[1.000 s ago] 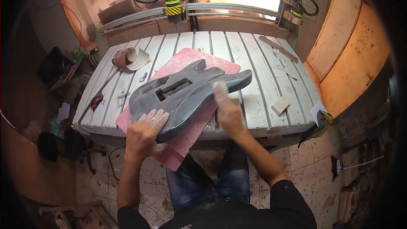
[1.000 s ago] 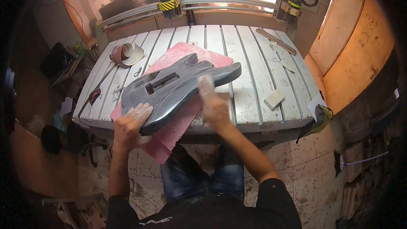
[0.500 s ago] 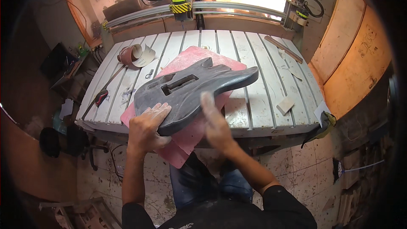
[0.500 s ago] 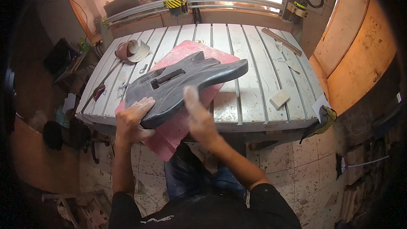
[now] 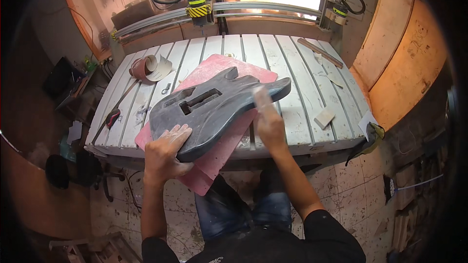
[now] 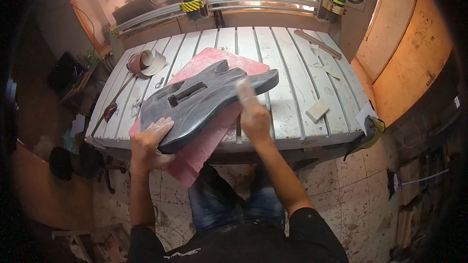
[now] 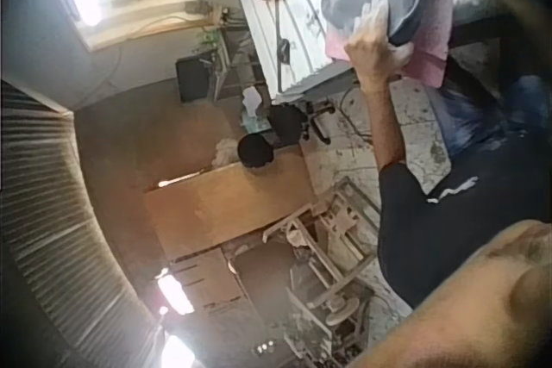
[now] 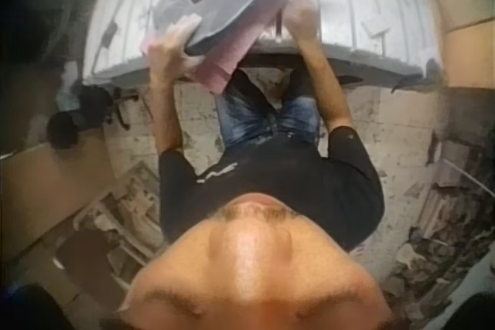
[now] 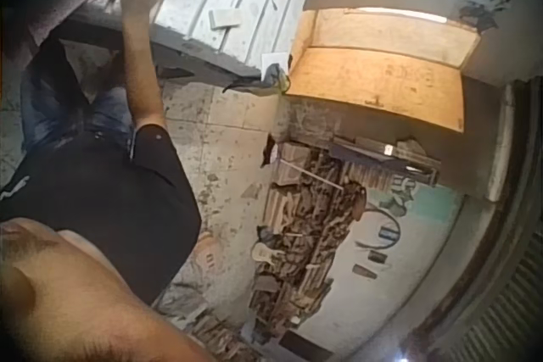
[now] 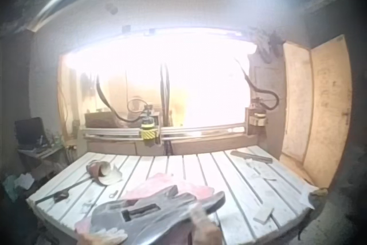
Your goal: The person sands the surface and edges of a guitar body with a small block of sandpaper.
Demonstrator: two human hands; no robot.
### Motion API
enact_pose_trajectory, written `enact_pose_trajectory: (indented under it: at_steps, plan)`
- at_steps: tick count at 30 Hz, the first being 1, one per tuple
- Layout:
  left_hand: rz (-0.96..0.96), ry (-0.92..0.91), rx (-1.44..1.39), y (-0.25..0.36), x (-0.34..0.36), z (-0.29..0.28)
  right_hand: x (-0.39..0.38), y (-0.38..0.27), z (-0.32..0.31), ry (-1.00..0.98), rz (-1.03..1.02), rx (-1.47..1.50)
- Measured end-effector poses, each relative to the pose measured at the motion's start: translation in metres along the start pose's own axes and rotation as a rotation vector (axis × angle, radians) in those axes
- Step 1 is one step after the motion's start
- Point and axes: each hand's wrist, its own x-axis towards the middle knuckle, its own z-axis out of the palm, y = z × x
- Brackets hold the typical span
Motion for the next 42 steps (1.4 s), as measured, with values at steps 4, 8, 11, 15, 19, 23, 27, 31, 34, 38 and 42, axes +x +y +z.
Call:
enact_pose_trajectory:
  at_steps: [4,8,11,15,19,23,27,31,34,38,42]
  plan:
    - [-0.010,0.000,-0.008,-0.001,-0.005,0.005,0.000,-0.016,-0.005,0.178,0.066,0.007]
    - [-0.028,0.001,-0.014,-0.004,-0.008,0.001,-0.013,-0.014,-0.008,-0.086,-0.108,0.059]
    - [-0.010,-0.013,-0.011,-0.003,-0.006,0.003,-0.001,0.049,-0.029,0.277,0.084,-0.136]
    - [-0.006,-0.006,-0.014,-0.003,-0.011,0.008,-0.012,0.056,-0.034,0.299,0.123,-0.101]
    - [-0.022,-0.020,-0.013,-0.003,-0.017,0.009,-0.021,0.037,-0.034,-0.002,-0.047,-0.068]
    - [-0.032,-0.035,-0.004,0.001,-0.022,0.017,-0.013,0.094,-0.056,0.281,0.396,-0.032]
    - [-0.086,-0.075,-0.018,0.011,-0.036,0.023,-0.005,0.059,-0.067,0.259,0.278,-0.108]
    - [-0.088,-0.103,0.046,0.013,-0.048,0.038,0.004,0.034,-0.057,-0.083,0.480,-0.157]
    - [-0.089,-0.111,0.030,0.012,-0.054,0.043,-0.007,0.009,-0.028,-0.240,0.420,-0.133]
    - [-0.094,-0.045,-0.059,0.004,-0.062,0.048,-0.034,-0.073,0.015,-0.404,0.172,0.204]
    - [-0.173,0.019,-0.127,-0.011,-0.076,0.050,-0.033,-0.107,-0.009,-1.007,-0.078,0.816]
